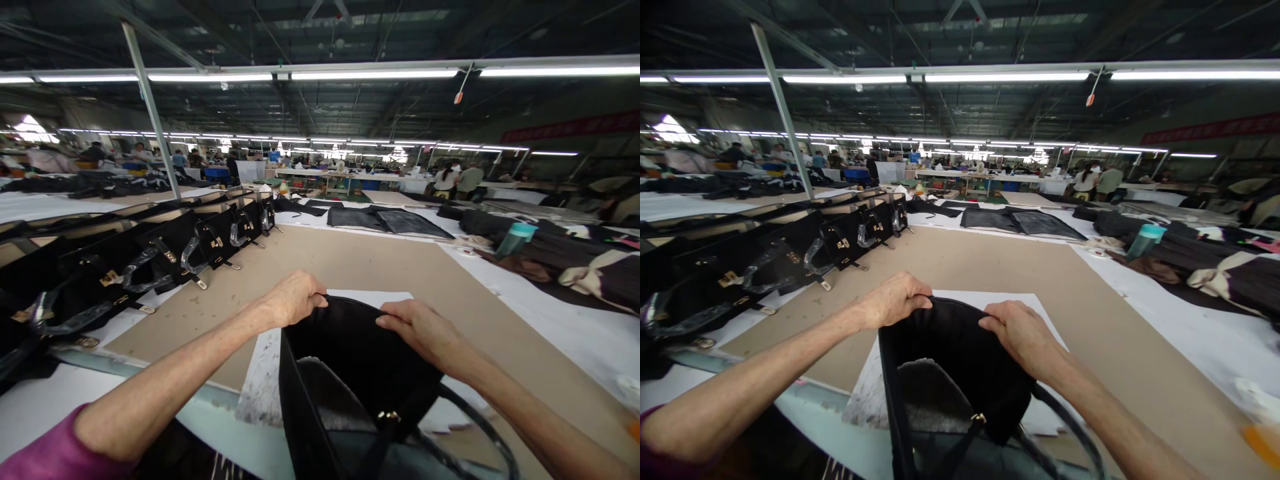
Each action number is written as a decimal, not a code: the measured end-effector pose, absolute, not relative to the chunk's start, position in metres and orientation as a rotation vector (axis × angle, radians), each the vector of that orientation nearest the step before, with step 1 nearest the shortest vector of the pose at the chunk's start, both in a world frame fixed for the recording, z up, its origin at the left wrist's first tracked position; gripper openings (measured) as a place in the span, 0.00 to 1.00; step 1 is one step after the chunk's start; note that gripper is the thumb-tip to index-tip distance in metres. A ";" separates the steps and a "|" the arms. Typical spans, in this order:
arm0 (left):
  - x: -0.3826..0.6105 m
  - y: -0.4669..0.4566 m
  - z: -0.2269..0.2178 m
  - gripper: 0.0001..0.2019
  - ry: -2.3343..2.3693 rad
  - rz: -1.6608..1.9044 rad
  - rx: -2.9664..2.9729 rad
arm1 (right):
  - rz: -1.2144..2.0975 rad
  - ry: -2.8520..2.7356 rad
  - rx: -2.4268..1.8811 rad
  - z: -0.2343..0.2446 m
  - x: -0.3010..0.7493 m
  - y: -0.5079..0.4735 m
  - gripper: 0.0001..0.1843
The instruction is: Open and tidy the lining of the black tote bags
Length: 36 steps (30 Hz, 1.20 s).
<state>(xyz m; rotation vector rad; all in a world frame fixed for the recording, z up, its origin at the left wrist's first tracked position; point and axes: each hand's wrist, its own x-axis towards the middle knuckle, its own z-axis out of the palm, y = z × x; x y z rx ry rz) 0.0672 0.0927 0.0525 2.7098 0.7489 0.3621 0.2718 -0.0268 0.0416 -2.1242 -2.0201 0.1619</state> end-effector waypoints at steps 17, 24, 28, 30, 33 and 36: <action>0.068 0.100 0.054 0.13 0.763 0.305 2.225 | 0.679 -1.904 -1.869 0.044 0.272 0.004 0.18; 0.080 0.117 0.044 0.12 0.873 0.266 2.031 | 0.925 -1.791 -1.931 0.056 0.268 0.022 0.19; 0.081 0.118 0.043 0.15 0.881 0.263 1.929 | 0.936 -1.745 -2.004 0.057 0.268 0.029 0.18; 0.078 0.118 0.043 0.16 0.895 0.229 1.928 | 0.940 -1.719 -2.003 0.057 0.267 0.029 0.17; 0.075 0.122 0.040 0.16 0.889 0.211 1.975 | 0.906 -1.731 -1.969 0.057 0.264 0.027 0.16; 0.073 0.128 0.034 0.16 0.875 0.198 1.976 | 0.901 -1.824 -1.936 0.056 0.257 0.024 0.17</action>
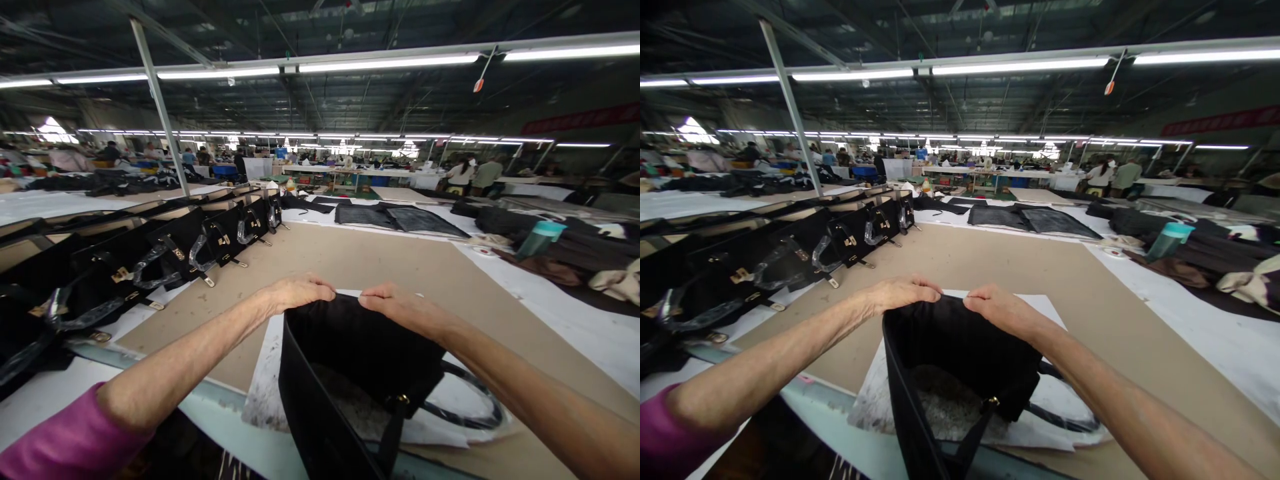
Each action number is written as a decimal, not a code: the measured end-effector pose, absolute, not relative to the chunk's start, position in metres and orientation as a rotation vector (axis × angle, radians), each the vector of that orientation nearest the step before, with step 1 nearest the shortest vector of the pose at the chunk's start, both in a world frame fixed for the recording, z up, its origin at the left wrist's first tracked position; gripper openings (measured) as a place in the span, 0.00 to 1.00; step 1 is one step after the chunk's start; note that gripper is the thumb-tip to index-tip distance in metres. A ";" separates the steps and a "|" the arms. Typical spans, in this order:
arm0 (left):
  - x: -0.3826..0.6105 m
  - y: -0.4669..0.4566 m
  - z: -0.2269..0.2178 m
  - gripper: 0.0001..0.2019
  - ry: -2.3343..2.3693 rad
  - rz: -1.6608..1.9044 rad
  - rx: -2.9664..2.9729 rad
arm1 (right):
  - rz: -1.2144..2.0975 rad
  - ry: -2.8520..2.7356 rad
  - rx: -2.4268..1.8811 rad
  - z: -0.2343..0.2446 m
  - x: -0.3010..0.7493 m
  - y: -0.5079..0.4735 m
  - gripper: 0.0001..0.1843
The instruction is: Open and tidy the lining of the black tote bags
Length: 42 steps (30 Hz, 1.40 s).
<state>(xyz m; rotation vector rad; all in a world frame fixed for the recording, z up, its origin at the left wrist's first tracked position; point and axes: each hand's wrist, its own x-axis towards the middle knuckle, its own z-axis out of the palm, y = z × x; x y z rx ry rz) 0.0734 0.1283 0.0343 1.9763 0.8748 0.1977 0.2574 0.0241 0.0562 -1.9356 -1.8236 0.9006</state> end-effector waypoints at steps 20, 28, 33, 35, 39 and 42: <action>0.093 0.111 0.058 0.13 1.028 0.047 2.044 | 0.847 -1.610 -2.063 0.049 0.263 0.028 0.15; 0.094 0.110 0.059 0.13 0.968 0.046 2.084 | 0.996 -1.533 -1.949 0.040 0.268 0.034 0.13; 0.085 0.113 0.055 0.16 0.866 0.052 2.111 | 1.223 -1.484 -1.751 0.053 0.284 0.013 0.20; 0.085 0.113 0.054 0.16 0.863 0.056 2.142 | 1.227 -1.479 -1.714 0.057 0.292 -0.003 0.19; 0.087 0.115 0.052 0.16 0.870 0.073 2.175 | 0.978 -1.585 -1.803 0.049 0.300 -0.034 0.17; 0.088 0.116 0.049 0.15 0.871 0.082 2.186 | 0.813 -1.640 -1.860 0.037 0.299 -0.041 0.17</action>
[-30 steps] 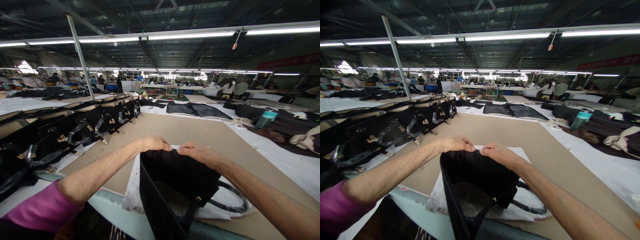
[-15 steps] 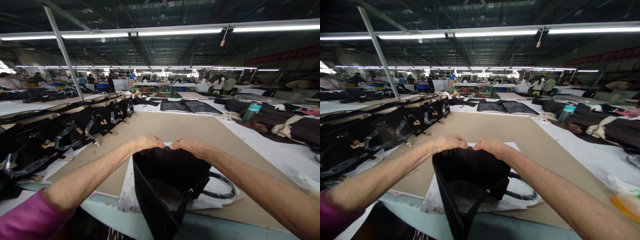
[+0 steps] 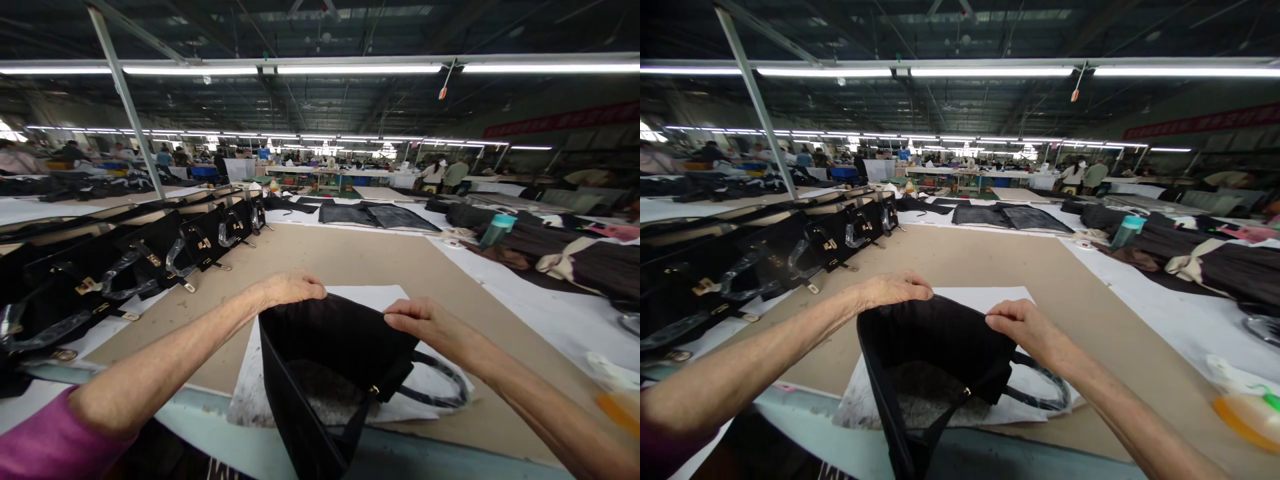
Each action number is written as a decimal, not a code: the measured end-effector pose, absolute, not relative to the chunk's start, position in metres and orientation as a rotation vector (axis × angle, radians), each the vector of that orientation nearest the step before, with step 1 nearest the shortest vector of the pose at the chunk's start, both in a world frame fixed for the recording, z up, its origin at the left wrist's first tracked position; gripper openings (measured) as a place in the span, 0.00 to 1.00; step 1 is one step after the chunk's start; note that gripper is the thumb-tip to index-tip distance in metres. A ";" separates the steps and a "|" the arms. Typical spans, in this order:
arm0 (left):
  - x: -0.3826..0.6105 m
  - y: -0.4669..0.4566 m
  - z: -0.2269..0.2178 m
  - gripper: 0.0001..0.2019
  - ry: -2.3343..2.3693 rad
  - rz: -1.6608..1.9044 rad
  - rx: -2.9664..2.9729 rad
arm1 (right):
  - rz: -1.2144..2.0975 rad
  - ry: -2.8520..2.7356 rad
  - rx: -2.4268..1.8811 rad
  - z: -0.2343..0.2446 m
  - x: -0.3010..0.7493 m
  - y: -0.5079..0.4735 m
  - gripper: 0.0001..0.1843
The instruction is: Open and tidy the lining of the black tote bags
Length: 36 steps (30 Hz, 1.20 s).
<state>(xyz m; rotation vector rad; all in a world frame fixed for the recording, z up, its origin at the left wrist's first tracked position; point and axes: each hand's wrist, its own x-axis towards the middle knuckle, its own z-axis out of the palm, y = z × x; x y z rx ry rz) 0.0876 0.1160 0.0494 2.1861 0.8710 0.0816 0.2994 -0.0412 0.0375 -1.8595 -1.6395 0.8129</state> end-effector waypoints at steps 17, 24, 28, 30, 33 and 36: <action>0.085 0.114 0.046 0.18 0.734 0.133 2.209 | 0.080 -1.920 -1.920 0.027 0.293 -0.038 0.20; 0.087 0.104 0.053 0.15 0.673 0.194 2.374 | 0.098 -1.934 -2.035 0.038 0.279 -0.017 0.17; 0.088 0.102 0.052 0.16 0.689 0.223 2.463 | 0.171 -1.920 -2.093 0.044 0.260 -0.001 0.15; 0.089 0.103 0.050 0.16 0.694 0.241 2.502 | 0.207 -1.927 -2.079 0.046 0.253 0.005 0.15; 0.090 0.102 0.048 0.16 0.710 0.283 2.586 | 0.283 -1.952 -2.046 0.047 0.246 0.012 0.14; 0.092 0.098 0.048 0.15 0.746 0.298 2.687 | 0.316 -2.030 -1.949 0.047 0.243 0.017 0.12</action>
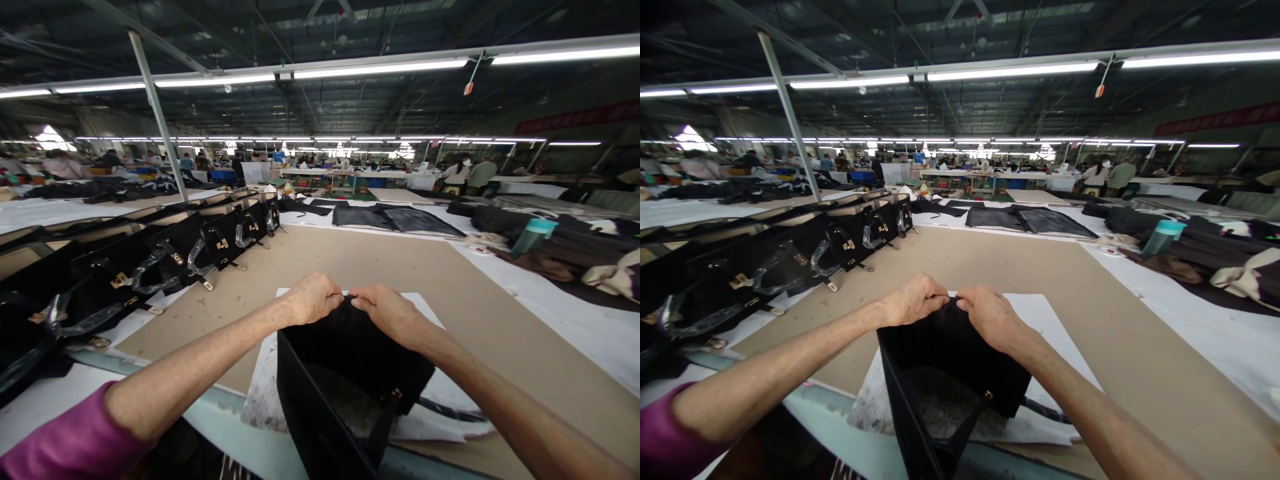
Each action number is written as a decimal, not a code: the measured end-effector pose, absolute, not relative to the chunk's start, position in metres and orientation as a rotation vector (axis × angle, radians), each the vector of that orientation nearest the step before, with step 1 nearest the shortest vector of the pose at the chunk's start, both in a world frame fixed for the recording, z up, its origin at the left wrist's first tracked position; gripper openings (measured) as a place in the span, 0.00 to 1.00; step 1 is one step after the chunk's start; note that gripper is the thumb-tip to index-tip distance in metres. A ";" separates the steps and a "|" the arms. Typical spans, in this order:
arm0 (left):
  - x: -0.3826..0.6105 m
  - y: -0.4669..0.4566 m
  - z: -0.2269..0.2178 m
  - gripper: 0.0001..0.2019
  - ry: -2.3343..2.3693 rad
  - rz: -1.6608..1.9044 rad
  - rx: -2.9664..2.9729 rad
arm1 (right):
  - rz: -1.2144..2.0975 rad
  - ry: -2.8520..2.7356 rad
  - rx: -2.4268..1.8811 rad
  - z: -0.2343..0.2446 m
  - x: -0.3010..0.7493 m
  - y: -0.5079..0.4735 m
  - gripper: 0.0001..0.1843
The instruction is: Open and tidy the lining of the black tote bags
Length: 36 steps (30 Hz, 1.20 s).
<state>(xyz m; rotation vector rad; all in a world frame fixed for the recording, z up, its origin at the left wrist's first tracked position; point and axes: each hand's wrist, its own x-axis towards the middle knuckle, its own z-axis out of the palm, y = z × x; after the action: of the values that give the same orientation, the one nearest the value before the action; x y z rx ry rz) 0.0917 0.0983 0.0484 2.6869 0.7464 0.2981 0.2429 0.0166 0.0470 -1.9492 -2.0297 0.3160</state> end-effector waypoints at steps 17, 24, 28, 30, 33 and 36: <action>0.069 0.102 0.063 0.14 0.767 0.189 2.485 | -0.070 -2.075 -2.164 0.039 0.235 0.013 0.13; 0.054 0.104 0.066 0.14 0.844 0.140 2.197 | 0.280 -1.986 -1.966 0.047 0.241 0.016 0.12; 0.063 0.104 0.060 0.14 0.877 0.209 2.231 | 0.329 -2.038 -1.892 0.048 0.236 0.024 0.14; 0.067 0.105 0.057 0.14 0.912 0.247 2.242 | 0.345 -2.081 -1.880 0.047 0.234 0.029 0.15; 0.072 0.106 0.054 0.14 0.956 0.257 2.224 | 0.327 -2.095 -1.911 0.045 0.233 0.035 0.14; 0.073 0.107 0.051 0.14 1.017 0.263 2.144 | 0.318 -2.088 -1.933 0.046 0.232 0.038 0.14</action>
<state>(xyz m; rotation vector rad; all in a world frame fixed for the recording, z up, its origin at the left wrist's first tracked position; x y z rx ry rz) 0.0730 0.1074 0.0506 2.1443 1.0170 0.2627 0.2316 0.0381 0.0455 -1.9326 -2.0881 0.3180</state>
